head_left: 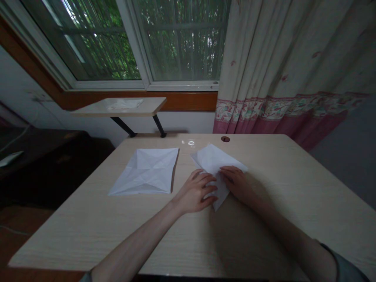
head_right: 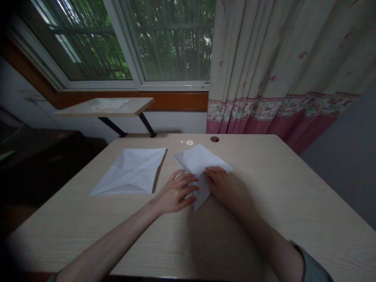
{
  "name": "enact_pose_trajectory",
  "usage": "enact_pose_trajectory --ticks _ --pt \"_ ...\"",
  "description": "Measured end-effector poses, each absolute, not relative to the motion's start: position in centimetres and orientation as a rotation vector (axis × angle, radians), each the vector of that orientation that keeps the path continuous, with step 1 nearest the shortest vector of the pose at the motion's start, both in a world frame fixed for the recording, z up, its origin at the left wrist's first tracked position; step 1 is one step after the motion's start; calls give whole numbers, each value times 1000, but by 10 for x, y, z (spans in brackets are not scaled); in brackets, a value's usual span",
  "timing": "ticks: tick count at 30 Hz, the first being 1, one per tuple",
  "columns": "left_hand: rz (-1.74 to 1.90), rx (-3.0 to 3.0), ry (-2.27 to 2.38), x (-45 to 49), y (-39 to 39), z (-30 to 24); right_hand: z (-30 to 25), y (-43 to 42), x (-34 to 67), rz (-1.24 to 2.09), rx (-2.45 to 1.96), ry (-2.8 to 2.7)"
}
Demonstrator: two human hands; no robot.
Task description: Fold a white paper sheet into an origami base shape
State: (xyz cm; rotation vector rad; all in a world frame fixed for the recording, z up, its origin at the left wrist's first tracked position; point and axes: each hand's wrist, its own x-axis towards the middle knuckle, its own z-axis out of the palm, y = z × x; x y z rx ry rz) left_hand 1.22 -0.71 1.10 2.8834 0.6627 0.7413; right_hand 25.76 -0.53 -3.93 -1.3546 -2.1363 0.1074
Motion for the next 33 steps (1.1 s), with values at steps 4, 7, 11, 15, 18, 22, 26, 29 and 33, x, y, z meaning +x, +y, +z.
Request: enact_pose_trajectory --ticks 4,7,11,15,18,22,26,29,33 --pt "699 2895 645 12 -6 9 -44 -4 259 71 -1374 -2159" --pt "689 2906 609 12 -6 9 -46 -4 259 51 -1380 -2187" --pt "665 2941 535 14 -7 10 -47 -4 258 -3 -1370 -2212" --pt "639 2983 543 15 -8 10 -47 -5 256 -29 -1391 -2230" --pt "612 3012 596 16 -9 10 -44 -6 253 -36 -1444 -2244" --pt "590 3015 726 16 -10 11 -37 -9 250 -68 -1496 -2249" --pt "572 3004 869 16 -12 12 -35 -9 251 -47 -1511 -2213" --pt "564 2986 960 17 -13 12 -36 -9 252 -17 -1500 -2183" --pt "574 2972 1055 16 -12 10 -35 -8 253 -10 -1485 -2168"
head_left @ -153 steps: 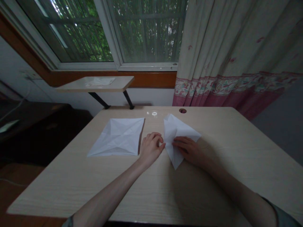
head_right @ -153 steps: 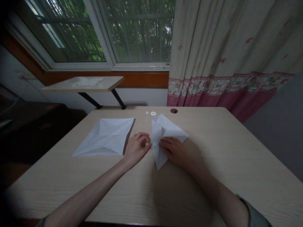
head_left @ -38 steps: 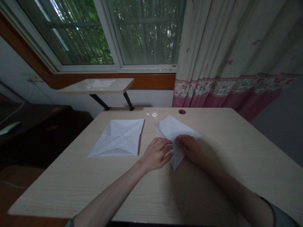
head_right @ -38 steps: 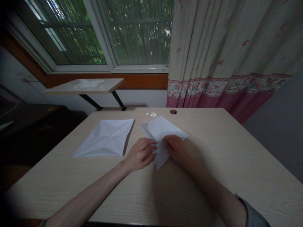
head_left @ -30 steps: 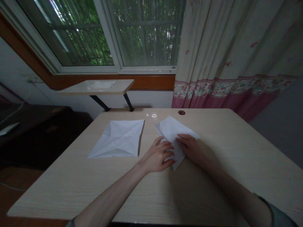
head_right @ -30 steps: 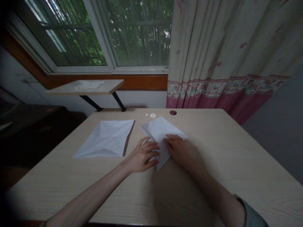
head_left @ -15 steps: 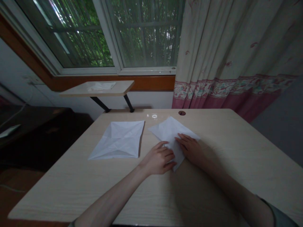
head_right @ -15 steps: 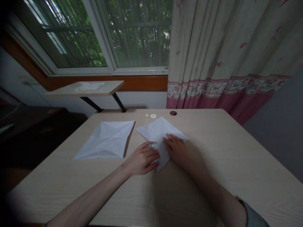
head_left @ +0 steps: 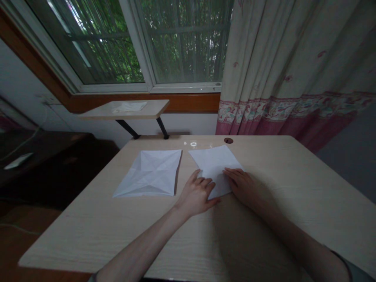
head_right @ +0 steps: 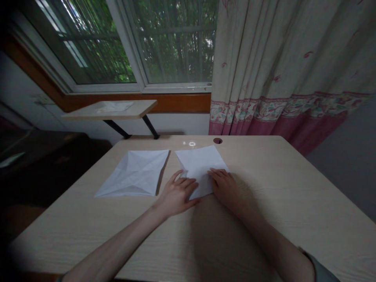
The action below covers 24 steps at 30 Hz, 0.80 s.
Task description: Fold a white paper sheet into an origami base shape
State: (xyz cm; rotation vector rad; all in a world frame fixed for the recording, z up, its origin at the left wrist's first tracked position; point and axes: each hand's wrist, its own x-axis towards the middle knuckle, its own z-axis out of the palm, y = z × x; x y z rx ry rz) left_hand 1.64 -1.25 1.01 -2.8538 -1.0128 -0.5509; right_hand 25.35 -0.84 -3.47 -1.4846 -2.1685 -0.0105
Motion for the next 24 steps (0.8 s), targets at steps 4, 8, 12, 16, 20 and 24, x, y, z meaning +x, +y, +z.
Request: enact_pose_trajectory --ticks 4,8,12,16,20,24 --pt "-530 -2828 -1058 15 -11 7 -29 -10 252 -14 -1481 -2188" --pt "-516 -2812 -1070 15 -10 5 -28 -12 252 -11 -1479 -2185" --pt "-563 -2817 -1038 16 -9 2 -31 -12 252 -10 -1471 -2157" --pt "-610 -2807 -1018 15 -7 -4 -30 -12 251 14 -1523 -2083" --pt "-549 -2749 -1009 13 -4 -7 -25 -14 249 5 -1529 -2033" --pt "-455 -2687 -1090 11 -2 -4 -21 -16 247 -23 -1507 -2046"
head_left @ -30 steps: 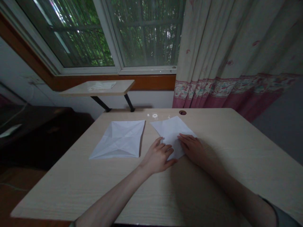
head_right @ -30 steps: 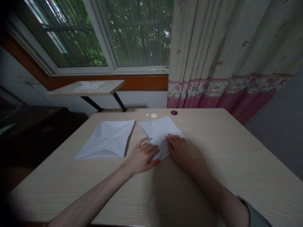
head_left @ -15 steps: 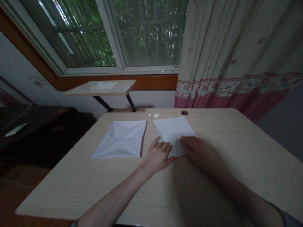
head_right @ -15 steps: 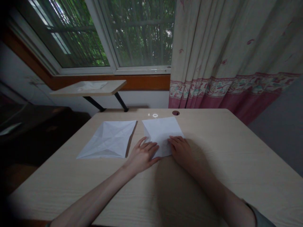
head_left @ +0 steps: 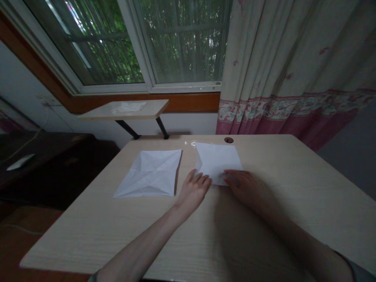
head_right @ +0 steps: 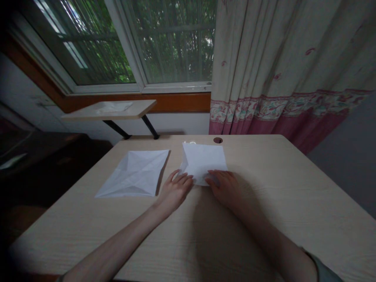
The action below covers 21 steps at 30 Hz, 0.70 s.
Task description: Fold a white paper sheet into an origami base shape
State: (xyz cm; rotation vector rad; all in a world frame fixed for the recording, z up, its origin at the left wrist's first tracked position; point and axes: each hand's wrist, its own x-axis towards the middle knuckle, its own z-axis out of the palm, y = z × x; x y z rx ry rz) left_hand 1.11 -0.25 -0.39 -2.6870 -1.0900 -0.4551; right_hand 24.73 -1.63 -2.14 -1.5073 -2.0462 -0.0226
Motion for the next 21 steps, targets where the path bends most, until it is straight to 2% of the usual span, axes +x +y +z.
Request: enact_pose_trajectory --ticks 5,10,14,21 --pt "-432 -2633 -1288 10 0 1 -23 -18 246 -32 -1476 -2050" --pt "-478 -2628 -1413 10 -1 3 -19 -16 247 148 -1470 -1969" --pt "-543 -2630 -1489 9 -1 1 -10 -12 251 436 -1605 -1767" --pt "-581 -2638 -1588 8 1 2 -17 2 256 521 -1588 -1315"
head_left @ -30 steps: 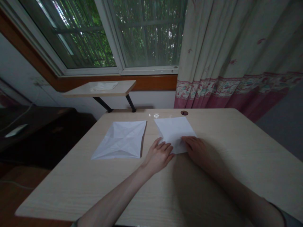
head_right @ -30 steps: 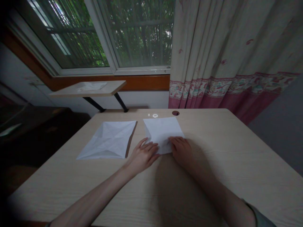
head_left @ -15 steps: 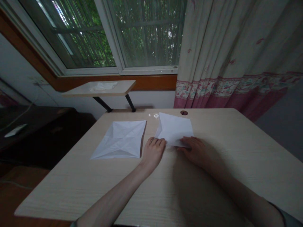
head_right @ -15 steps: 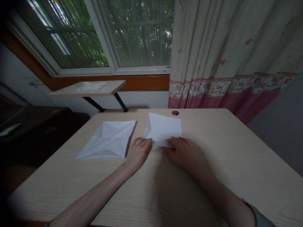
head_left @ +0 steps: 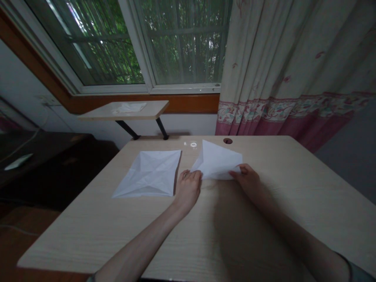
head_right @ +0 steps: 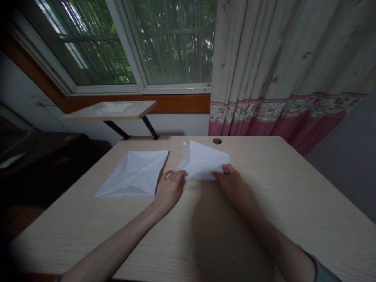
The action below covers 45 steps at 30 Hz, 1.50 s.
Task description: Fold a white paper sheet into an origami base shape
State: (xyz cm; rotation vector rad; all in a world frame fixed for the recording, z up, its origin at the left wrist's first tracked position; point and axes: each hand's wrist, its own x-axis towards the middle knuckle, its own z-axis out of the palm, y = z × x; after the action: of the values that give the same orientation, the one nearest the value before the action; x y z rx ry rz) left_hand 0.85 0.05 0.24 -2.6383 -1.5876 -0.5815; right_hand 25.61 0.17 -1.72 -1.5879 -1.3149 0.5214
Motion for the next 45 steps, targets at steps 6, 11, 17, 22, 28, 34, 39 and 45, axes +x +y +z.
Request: enact_pose_trajectory --ticks 6,11,17,22,28,34,39,45 --pt "-636 -2659 -1578 10 -1 3 -26 9 261 437 -1666 -1174" --pt "-663 -2664 -1523 12 -3 0 -28 11 261 354 -1691 -1147" --pt "-762 -2695 -1378 14 -3 -1 -30 11 260 189 -1717 -1200" --pt "-844 -2764 -1312 15 -3 -4 -28 3 252 -180 -1584 -1342" --pt "-835 -2836 -1267 16 -6 -4 -29 -10 243 -377 -1506 -1647" --pt "-822 -2889 -1240 16 -7 0 -39 -6 242 -354 -1473 -1752" --pt "-842 -2963 -1176 16 -9 4 -41 -5 243 -324 -1462 -1815" --pt "-912 -3040 -1054 17 -12 6 -45 -4 247 -279 -1466 -1837"
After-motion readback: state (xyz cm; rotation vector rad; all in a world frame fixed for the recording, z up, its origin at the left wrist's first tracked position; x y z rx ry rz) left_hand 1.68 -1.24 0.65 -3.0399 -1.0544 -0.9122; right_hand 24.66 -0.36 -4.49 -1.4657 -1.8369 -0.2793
